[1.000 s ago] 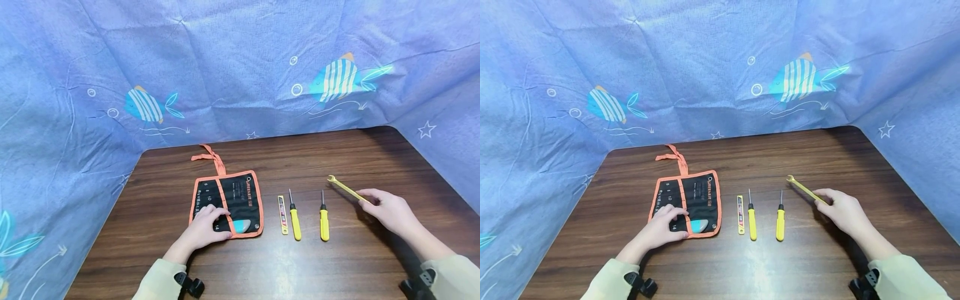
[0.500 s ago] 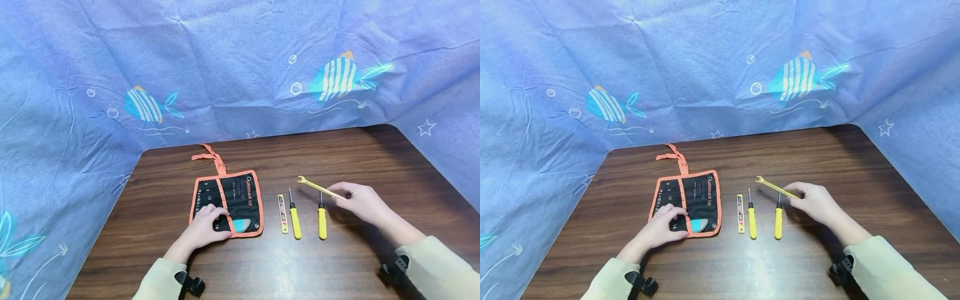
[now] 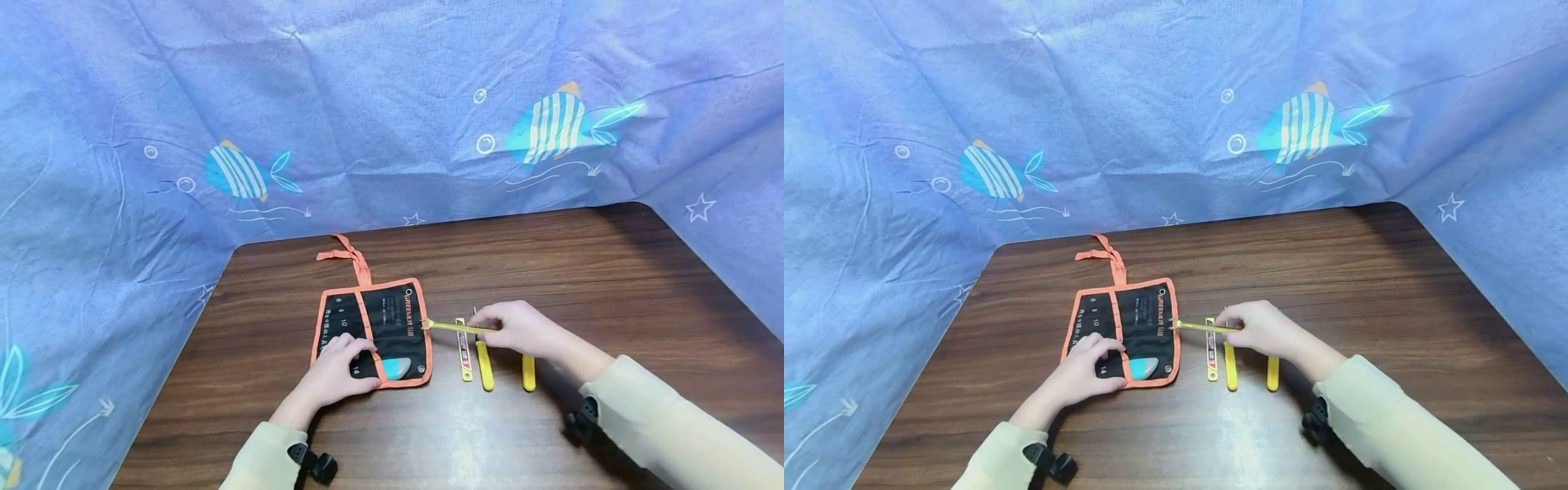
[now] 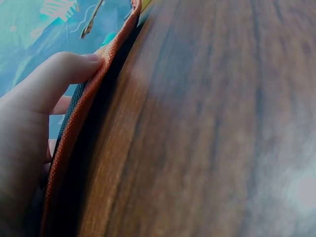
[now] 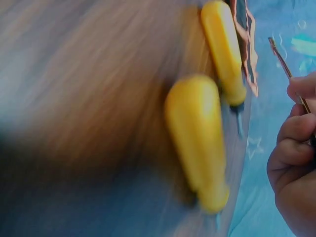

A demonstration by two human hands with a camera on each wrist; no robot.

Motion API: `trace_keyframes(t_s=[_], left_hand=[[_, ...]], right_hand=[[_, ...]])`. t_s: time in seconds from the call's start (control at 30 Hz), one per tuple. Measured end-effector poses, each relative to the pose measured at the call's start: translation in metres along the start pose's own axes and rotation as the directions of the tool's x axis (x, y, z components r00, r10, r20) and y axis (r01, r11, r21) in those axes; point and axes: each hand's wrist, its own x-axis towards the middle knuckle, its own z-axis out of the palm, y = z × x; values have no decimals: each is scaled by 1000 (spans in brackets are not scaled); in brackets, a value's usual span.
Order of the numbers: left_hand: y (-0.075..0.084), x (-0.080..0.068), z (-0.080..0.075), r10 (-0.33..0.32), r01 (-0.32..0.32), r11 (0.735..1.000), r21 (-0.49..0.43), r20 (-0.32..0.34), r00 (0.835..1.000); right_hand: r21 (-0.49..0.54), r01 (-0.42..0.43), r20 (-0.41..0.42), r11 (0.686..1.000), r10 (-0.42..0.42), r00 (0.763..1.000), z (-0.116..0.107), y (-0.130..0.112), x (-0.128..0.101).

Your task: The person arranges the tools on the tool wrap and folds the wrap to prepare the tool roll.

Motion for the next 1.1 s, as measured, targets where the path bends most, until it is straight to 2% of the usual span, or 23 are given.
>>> trace_keyframes(t_s=[0.17,0.47,0.8,1.1], left_hand=[[-1,0,0,1,-1,1000,-16,-2,1000],[0,2,2,4,-4,999,-35,-7,1000],[-3,0,-1,-1,1,1000,7,-21,1000],[0,-2,0,12,-13,1000,-10,-36,999]], right_hand=[[-3,74,90,997,-73,993,11,-14,17],[19,98,203,995,-100,974,25,-23,31],[-32,197,193,980,-188,963,36,-36,49],[-116,187,230,975,-157,960,45,-49,57]])
